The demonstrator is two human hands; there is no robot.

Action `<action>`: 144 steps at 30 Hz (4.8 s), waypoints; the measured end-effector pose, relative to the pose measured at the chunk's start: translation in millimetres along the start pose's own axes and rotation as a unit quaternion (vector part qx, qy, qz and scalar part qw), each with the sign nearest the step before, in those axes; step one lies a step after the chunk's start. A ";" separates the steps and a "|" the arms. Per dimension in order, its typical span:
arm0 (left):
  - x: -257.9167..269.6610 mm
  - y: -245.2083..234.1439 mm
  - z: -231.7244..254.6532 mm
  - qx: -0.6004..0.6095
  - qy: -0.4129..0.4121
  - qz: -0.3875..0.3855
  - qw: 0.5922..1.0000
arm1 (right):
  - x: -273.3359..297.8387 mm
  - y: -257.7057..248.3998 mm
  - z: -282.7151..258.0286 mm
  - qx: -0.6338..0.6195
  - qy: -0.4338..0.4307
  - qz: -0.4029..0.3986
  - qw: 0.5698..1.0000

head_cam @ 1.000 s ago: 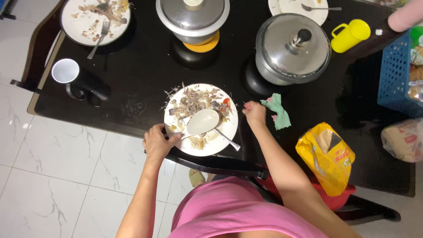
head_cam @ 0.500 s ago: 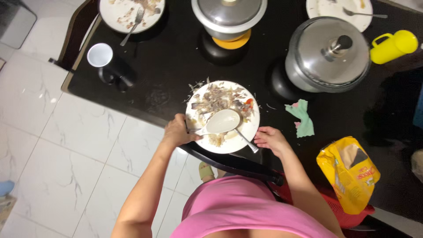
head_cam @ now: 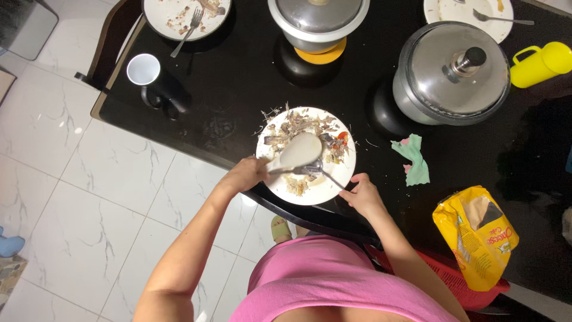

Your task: The person clears a dining table by moving packaged food items into a basket, wiping the surface with a cloth, and scraping leftover food from plates into a pot. They handle bread, snacks, a basket, a cloth, plates, and cutlery.

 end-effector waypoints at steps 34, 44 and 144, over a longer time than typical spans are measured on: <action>-17.0 58.6 -5.1 0.574 -0.120 -0.202 0.784 | 62.8 18.2 -64.6 0.122 -0.404 0.082 0.903; -17.1 83.5 -5.7 0.771 -0.070 -0.320 0.546 | 50.5 -8.8 -102.6 0.116 -0.328 0.158 0.924; 138.8 0.6 -37.4 -0.057 0.011 0.264 0.963 | -63.3 -29.6 -152.9 -0.005 -0.100 0.046 0.994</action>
Point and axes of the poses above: each hand's wrist, its own x-axis away from the middle knuckle, its own y-axis out of the palm, z = x × y, the point moved 9 cm from there along -x, towards the middle knuckle, and after that the axes turned 8 degrees about -y, right-handed, at the moved point
